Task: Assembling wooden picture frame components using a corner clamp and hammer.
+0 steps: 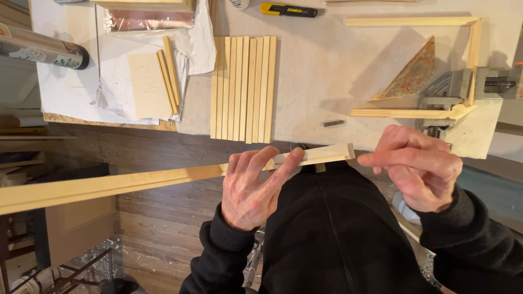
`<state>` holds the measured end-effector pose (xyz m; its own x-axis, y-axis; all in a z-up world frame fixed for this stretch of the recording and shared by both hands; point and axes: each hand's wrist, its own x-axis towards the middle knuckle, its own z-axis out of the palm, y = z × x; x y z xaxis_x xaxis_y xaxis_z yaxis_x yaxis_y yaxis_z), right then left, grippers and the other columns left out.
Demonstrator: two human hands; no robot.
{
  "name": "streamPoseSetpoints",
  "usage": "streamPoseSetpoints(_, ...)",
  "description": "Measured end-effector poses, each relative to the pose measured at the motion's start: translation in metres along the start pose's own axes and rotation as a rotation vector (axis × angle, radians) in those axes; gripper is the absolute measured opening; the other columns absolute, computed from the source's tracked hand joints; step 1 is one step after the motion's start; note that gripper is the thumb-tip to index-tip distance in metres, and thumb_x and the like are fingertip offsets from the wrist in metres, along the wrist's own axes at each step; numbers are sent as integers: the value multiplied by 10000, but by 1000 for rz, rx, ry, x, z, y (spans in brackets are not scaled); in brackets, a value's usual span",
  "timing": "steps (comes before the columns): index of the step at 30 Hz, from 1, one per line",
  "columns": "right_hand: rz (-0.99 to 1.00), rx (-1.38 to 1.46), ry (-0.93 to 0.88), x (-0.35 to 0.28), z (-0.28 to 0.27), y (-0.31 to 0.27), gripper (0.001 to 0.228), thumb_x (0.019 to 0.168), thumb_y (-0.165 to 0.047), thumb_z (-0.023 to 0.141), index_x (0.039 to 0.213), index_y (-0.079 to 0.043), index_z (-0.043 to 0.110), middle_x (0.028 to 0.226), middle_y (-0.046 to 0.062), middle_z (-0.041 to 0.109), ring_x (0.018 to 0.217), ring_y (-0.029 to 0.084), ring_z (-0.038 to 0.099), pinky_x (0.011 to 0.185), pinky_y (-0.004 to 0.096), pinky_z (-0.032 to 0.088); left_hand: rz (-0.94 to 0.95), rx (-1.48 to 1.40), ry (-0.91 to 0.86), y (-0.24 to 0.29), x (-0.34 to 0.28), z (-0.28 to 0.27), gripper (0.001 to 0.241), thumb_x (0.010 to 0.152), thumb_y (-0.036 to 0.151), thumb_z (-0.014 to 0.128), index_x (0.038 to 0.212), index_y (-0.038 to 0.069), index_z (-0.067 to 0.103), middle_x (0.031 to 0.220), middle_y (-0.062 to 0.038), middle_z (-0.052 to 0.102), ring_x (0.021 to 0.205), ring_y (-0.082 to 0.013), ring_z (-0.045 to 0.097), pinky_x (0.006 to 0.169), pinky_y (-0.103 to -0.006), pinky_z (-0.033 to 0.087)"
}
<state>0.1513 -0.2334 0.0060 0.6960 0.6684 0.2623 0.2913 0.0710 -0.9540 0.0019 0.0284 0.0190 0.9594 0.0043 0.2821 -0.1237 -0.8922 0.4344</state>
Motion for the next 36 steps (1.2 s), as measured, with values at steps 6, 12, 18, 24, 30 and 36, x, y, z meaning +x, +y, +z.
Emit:
streamPoseSetpoints(6, -13, -159, -10, -6, 11, 4, 187, 930, -76, 665, 1018, 32, 790, 678, 9, 611, 598, 113, 533, 561, 279, 420, -11, -3, -14, 4, 1, -1, 655, 875, 20, 700, 1479, 252, 597, 1187, -23, 603, 966, -211, 575, 833, -366, 431)
streamPoseSetpoints(12, -166, 72, 135, -21, -4, 25, 232, 934, -93, 522, 976, -10, 734, 868, 138, 717, 614, 87, 612, 555, 227, 506, -6, -33, -1, 4, 3, 0, 647, 876, 19, 698, 1473, 247, 596, 1202, -19, 600, 983, -218, 576, 854, -374, 440)
streamPoseSetpoints(18, 44, -110, 167, -18, 0, -7, 309, 956, -88, 506, 1112, 69, 721, 783, 69, 647, 631, 140, 603, 585, 230, 481, 7, -53, -12, 3, 3, 2, 629, 872, 11, 702, 1453, 236, 620, 1198, -33, 607, 983, -224, 588, 854, -380, 458)
streamPoseSetpoints(24, 194, 422, 291, -45, -34, 12, 429, 1058, -337, 478, 1207, -1, 699, 750, 17, 609, 621, 124, 587, 581, 258, 537, 15, -103, -2, -1, 4, -2, 663, 799, -29, 688, 1418, 203, 638, 1184, -78, 617, 1032, -268, 627, 888, -412, 490)
streamPoseSetpoints(30, 183, 769, 1082, -344, -191, 214, 417, 1142, -379, 423, 920, -42, 528, 805, 42, 495, 693, 142, 443, 682, 266, 401, 17, -111, -59, -14, -7, 12, 695, 750, -93, 646, 1399, 155, 646, 1168, -113, 627, 1018, -266, 629, 900, -422, 497)
streamPoseSetpoints(36, 609, 1293, 1185, -333, -150, 270, 507, 895, -431, 564, 1167, -9, 637, 1322, 130, 617, 1249, 285, 570, 1082, 459, 441, 115, -125, -141, 0, 12, 23, 675, 747, -88, 653, 1379, 148, 654, 1150, -111, 631, 1000, -259, 623, 884, -411, 493)
